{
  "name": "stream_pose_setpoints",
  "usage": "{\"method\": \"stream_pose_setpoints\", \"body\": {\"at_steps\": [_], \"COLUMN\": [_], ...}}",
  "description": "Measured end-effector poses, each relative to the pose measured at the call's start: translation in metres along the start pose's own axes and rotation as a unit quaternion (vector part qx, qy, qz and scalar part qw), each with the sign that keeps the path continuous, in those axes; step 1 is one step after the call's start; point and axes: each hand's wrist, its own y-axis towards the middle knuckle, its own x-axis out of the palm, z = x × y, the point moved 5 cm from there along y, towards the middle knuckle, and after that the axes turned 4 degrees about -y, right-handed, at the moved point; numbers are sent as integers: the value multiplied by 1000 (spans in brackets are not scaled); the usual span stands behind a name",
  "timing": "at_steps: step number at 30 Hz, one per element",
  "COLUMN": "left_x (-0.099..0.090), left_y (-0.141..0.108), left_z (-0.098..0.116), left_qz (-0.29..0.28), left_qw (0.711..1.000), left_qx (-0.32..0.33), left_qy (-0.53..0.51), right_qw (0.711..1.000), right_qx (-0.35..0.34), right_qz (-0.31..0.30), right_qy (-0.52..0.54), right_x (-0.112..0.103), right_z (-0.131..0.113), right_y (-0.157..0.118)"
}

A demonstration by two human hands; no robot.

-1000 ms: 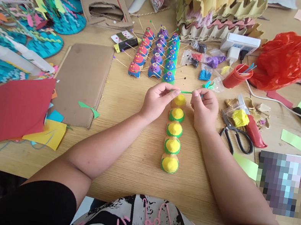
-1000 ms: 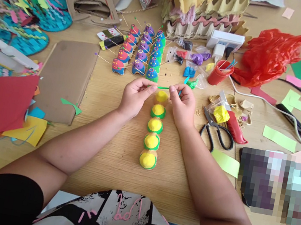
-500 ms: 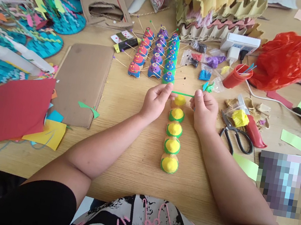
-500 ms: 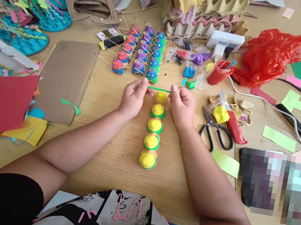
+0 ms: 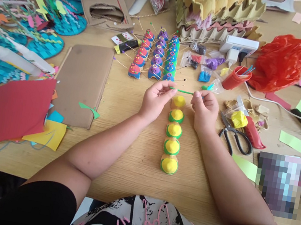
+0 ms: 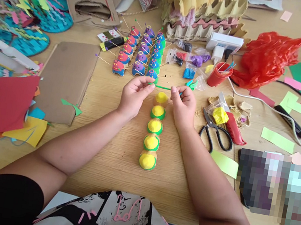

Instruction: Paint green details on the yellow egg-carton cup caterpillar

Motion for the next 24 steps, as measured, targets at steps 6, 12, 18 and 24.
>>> {"method": "stream_pose_setpoints", "body": {"at_steps": [6, 12, 18, 24], "left_x": [1, 1, 0, -5], "left_y": [-3, -3, -3, 1], "left_z": [3, 9, 4, -3], "left_qz": [-6, -8, -4, 8], "left_qw": [999, 1000, 1000, 1000], "left_qx": [-34, -14, -27, 0], "left_qy": [-15, 11, 11, 30], "right_qw": [999, 999, 999, 999], "right_qx": [-12, -19, -9, -20], "right_qz": [7, 6, 14, 12], "right_qy": [-30, -47, -39, -39], "right_x": [-3, -3, -4, -4], "right_z": [0, 2, -1, -2], "right_y": [0, 0, 0, 1]}}
